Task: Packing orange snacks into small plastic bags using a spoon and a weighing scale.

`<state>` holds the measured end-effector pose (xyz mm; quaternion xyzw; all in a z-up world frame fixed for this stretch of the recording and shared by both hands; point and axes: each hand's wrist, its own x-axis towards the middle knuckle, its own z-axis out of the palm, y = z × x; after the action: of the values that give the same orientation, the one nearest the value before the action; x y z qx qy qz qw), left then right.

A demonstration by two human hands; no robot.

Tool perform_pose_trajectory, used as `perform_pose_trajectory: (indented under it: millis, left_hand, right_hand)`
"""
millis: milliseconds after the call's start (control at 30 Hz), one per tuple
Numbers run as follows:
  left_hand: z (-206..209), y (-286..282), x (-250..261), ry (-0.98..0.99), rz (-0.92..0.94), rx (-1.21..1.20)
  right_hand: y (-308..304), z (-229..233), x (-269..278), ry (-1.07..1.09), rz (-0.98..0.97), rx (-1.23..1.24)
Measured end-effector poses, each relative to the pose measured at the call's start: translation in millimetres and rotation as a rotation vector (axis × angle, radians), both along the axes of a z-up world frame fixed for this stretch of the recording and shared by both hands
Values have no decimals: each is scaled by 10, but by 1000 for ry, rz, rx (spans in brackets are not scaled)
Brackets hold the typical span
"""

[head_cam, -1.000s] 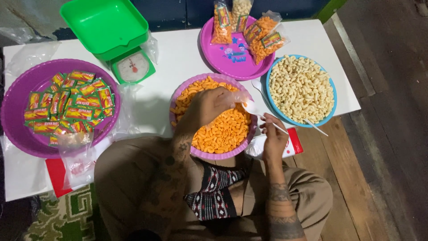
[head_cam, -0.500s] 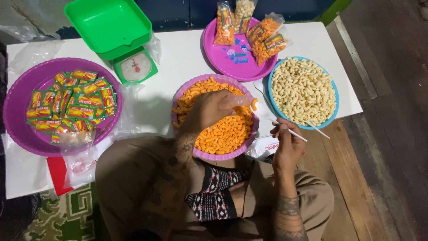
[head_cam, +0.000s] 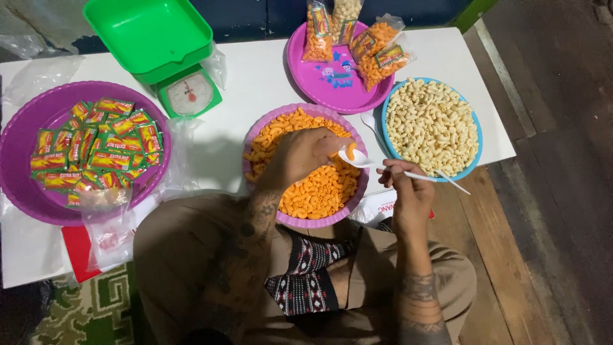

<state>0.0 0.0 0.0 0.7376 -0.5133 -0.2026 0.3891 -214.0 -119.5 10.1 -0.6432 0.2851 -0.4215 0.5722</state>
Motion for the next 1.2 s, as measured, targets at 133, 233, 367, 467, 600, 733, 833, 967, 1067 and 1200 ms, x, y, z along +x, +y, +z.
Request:
perform_pose_trajectory:
  millis: [133,233,367,467,600,733,833,967,1067,1200]
  left_hand:
    - [155,56,-39,119,-13,-36]
    - [78,28,-17,167,-13,-55]
    - [47,15,-32,278,-2,-114]
    - [181,5,-112,366,-1,-190]
    - [64,6,-41,310,44,-158]
    - [126,25,-35,392,38,-210]
    - [119,9,-52,414,13,-233]
    - [88,3,-42,431,4,-250]
    - [-25,-51,5,435,-2,-270]
    - [-3,-44,7,443,-24,-261]
  right_hand:
    - [-106,193,63,24,66,29]
    - [-191,325,95,22,107,57]
    - [-227,441,100,33,122,122]
    - [-191,523,124,33,128,167]
    - [-188,529,155,7,142,201]
    - [-109,599,219,2,160,256]
    - [-122,595,273,-15,166,330]
    - [-157,580,342,-34,167,440]
    - [-129,610,373,-23,159,457]
    - [-187,548,336,-18,175,486]
